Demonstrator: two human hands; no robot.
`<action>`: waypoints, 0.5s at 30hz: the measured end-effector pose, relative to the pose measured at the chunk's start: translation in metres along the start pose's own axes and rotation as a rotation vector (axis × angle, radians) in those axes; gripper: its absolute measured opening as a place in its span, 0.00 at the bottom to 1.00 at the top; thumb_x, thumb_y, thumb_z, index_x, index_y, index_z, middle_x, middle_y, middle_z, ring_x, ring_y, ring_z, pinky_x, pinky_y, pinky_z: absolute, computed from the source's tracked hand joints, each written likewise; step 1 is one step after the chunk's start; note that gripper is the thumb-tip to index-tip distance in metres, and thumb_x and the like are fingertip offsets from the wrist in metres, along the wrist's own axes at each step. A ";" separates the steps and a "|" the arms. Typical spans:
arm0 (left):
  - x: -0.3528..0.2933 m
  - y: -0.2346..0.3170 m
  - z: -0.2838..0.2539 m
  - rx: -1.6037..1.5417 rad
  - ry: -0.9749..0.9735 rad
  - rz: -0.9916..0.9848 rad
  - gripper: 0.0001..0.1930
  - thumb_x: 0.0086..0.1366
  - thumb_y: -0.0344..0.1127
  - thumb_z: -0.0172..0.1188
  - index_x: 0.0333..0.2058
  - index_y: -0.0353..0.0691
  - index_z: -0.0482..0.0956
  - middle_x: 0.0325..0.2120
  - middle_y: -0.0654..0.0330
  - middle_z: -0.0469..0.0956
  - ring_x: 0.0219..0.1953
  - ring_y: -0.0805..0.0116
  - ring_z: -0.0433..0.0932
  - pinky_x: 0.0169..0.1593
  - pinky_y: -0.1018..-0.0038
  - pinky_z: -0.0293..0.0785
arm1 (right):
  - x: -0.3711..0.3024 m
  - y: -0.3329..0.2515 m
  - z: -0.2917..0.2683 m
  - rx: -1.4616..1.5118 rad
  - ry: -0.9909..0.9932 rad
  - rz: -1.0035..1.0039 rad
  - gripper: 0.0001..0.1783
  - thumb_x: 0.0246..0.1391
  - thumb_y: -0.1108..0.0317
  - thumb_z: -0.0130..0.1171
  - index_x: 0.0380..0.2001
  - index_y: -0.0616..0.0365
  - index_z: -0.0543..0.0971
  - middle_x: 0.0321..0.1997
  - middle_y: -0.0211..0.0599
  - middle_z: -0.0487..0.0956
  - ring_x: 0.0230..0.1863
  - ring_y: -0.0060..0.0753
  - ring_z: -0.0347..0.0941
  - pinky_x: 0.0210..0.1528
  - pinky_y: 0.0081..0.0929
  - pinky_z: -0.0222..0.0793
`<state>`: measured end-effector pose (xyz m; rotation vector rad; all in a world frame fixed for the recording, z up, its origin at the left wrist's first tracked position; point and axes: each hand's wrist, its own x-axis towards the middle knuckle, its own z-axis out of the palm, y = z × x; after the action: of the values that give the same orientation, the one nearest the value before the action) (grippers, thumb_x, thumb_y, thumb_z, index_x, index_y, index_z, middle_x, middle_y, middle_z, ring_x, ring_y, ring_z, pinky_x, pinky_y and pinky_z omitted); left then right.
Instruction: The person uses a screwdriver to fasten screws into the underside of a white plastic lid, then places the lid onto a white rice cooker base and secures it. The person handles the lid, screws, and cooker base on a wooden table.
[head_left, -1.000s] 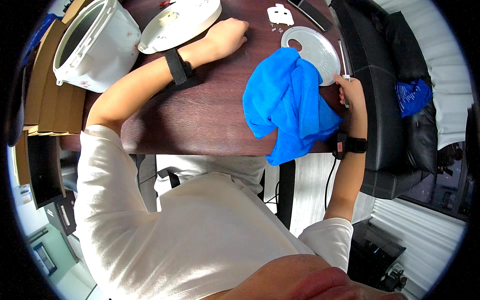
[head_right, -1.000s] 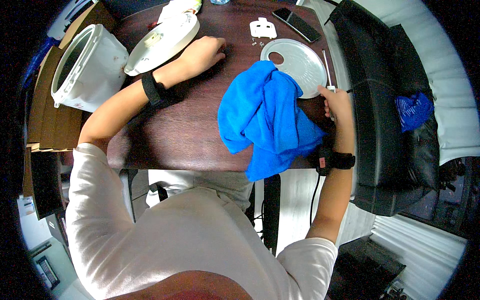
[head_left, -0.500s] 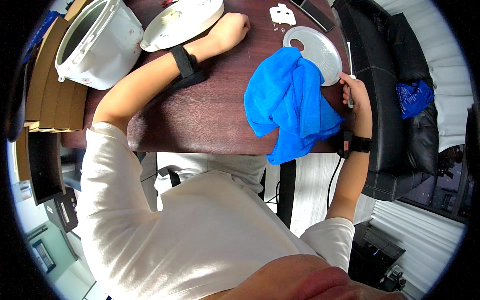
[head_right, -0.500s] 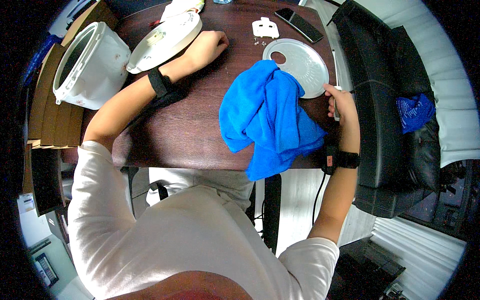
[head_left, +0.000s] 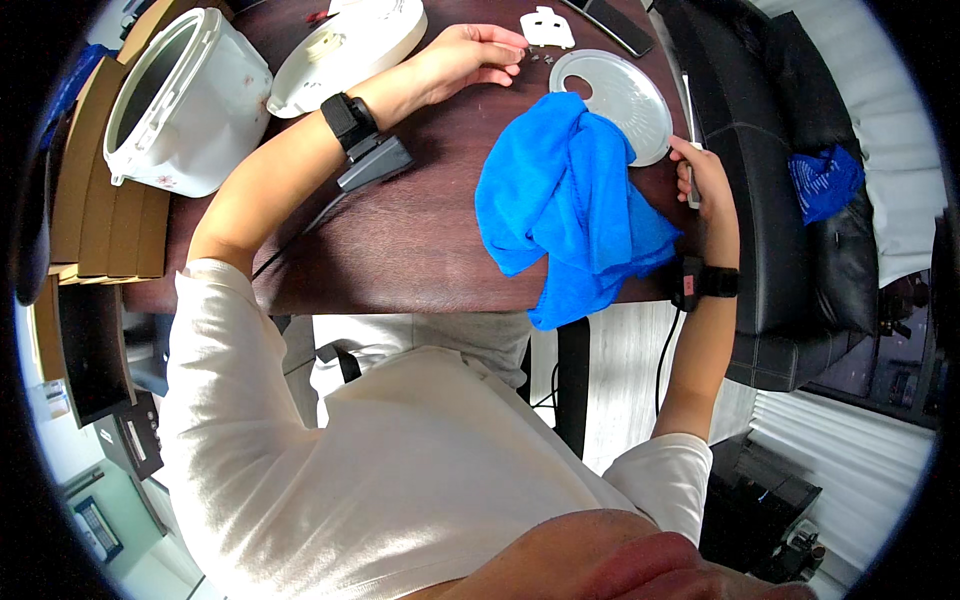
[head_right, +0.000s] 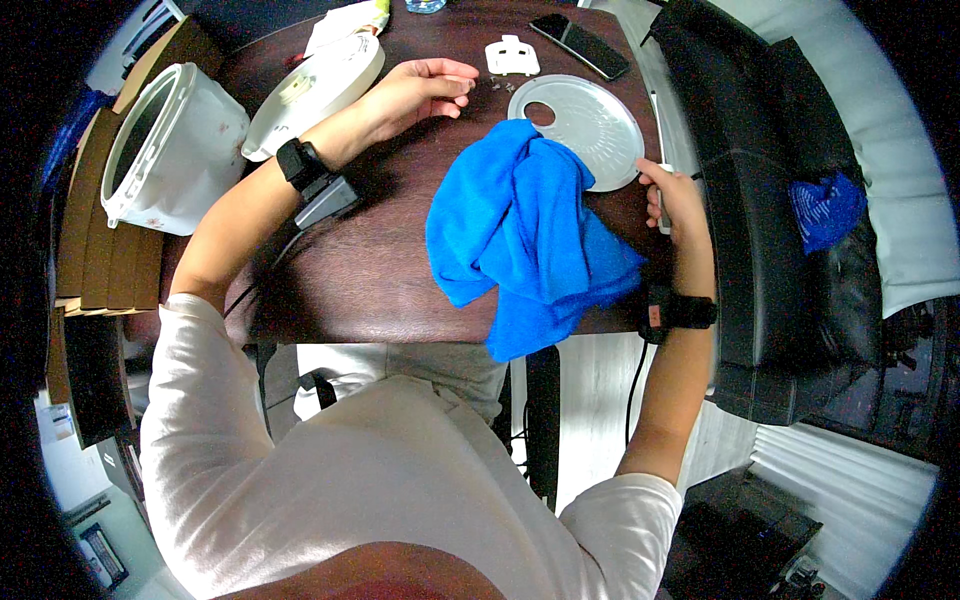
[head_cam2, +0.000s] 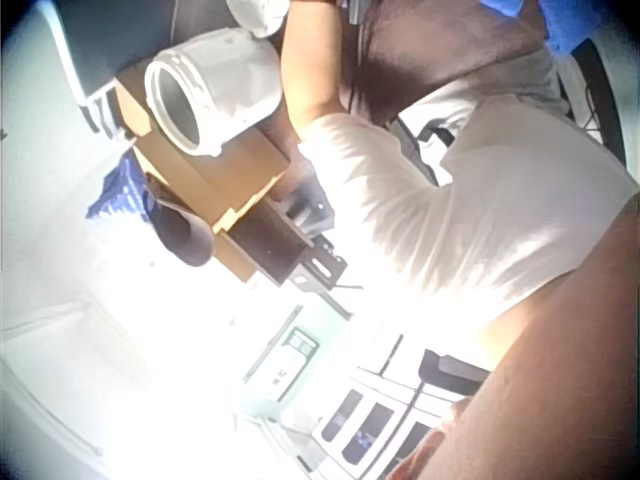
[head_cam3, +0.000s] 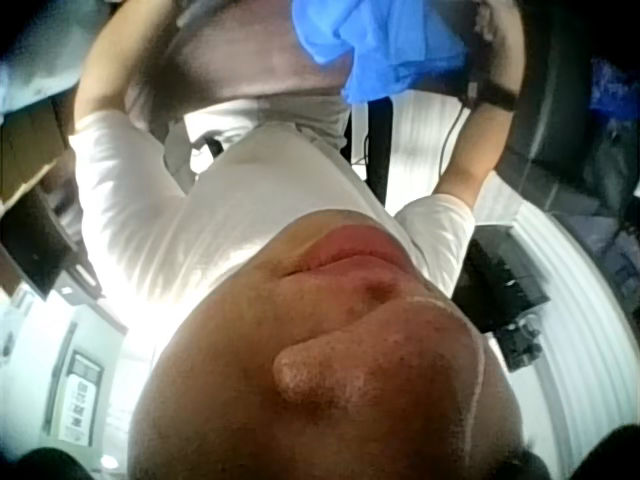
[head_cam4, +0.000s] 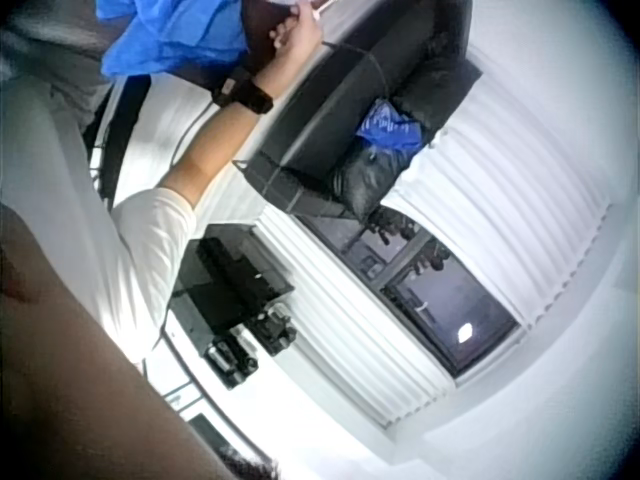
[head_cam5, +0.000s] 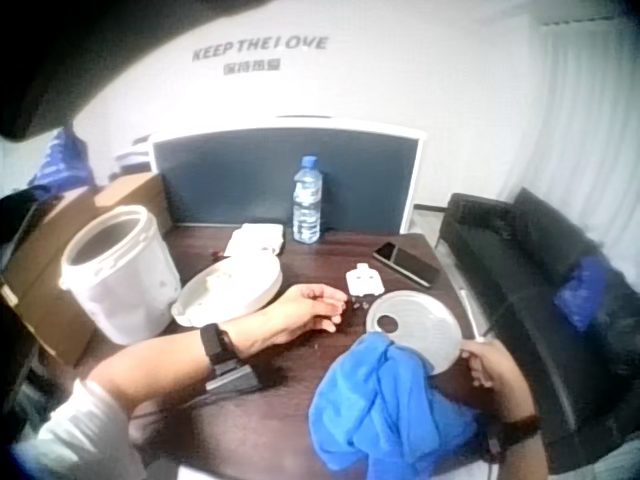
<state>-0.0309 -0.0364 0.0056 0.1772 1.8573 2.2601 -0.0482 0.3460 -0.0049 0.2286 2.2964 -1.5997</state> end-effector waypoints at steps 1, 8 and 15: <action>-0.001 0.001 0.001 -0.014 -0.031 0.019 0.11 0.63 0.27 0.59 0.43 0.32 0.75 0.32 0.61 0.78 0.34 0.75 0.78 0.40 0.79 0.78 | 0.000 0.000 0.000 -0.002 0.003 -0.003 0.21 0.47 0.49 0.66 0.25 0.55 0.73 0.10 0.25 0.65 0.09 0.20 0.59 0.12 0.24 0.57; 0.014 -0.006 -0.010 0.360 0.118 0.048 0.09 0.63 0.29 0.59 0.40 0.32 0.78 0.31 0.59 0.80 0.30 0.73 0.80 0.35 0.79 0.79 | -0.002 -0.001 0.001 -0.014 0.020 -0.023 0.21 0.47 0.49 0.65 0.26 0.56 0.74 0.09 0.25 0.65 0.09 0.20 0.60 0.12 0.24 0.58; 0.065 0.009 -0.020 1.132 0.293 0.197 0.11 0.57 0.40 0.64 0.30 0.37 0.83 0.28 0.51 0.81 0.28 0.66 0.81 0.32 0.69 0.77 | -0.004 -0.002 0.002 -0.013 0.015 -0.033 0.21 0.47 0.49 0.65 0.27 0.56 0.74 0.10 0.25 0.65 0.09 0.19 0.60 0.12 0.24 0.58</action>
<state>-0.0996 -0.0421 0.0077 0.1968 3.1665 1.0702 -0.0449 0.3441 -0.0024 0.2011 2.3336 -1.6035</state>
